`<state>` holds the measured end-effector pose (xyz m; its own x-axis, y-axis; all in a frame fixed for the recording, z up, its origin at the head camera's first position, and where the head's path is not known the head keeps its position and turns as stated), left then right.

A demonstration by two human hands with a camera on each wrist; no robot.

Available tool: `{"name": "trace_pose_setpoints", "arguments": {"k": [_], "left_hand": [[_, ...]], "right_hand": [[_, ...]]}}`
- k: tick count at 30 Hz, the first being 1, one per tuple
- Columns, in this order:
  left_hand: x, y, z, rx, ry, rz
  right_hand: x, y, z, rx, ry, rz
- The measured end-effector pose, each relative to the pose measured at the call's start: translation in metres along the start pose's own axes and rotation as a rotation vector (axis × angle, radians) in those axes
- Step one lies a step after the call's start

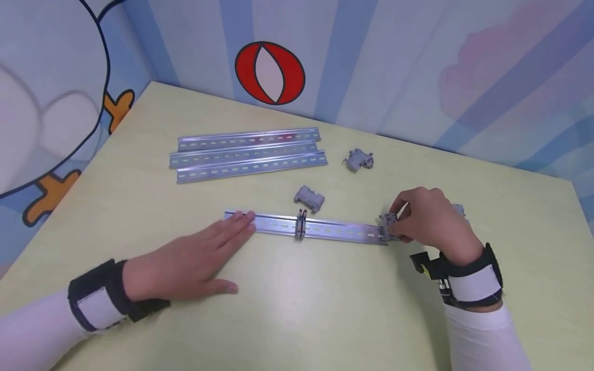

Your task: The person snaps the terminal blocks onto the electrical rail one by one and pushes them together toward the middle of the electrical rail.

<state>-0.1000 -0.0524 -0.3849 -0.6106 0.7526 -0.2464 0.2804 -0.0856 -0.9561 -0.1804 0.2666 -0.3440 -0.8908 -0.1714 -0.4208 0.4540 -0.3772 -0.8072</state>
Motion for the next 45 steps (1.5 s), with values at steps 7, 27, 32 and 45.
{"name": "trace_pose_setpoints", "arguments": {"k": [7, 27, 32, 45], "left_hand": [[-0.001, -0.002, 0.000, 0.000, 0.006, -0.011], [0.000, 0.000, -0.002, -0.002, 0.012, -0.010], [-0.001, -0.001, 0.000, 0.009, 0.003, -0.012], [-0.002, -0.001, -0.001, 0.000, 0.003, -0.019]], "right_hand": [[-0.003, 0.008, 0.001, 0.018, 0.035, 0.096], [0.001, 0.021, 0.005, 0.003, 0.045, 0.096], [0.006, 0.020, 0.011, 0.022, 0.017, 0.059], [0.010, 0.022, 0.001, 0.107, 0.038, 0.121]]}}
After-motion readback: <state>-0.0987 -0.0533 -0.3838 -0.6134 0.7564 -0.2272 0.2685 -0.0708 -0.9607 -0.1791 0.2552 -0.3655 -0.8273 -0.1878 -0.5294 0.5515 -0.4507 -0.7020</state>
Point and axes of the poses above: each hand's wrist, its own x-axis towards the middle knuckle, its own y-axis out of the palm, z = x × y, the point moved 9 cm from there along x, towards the middle knuckle, and after that the axes turned 5 degrees about x, right-handed, at the moved point
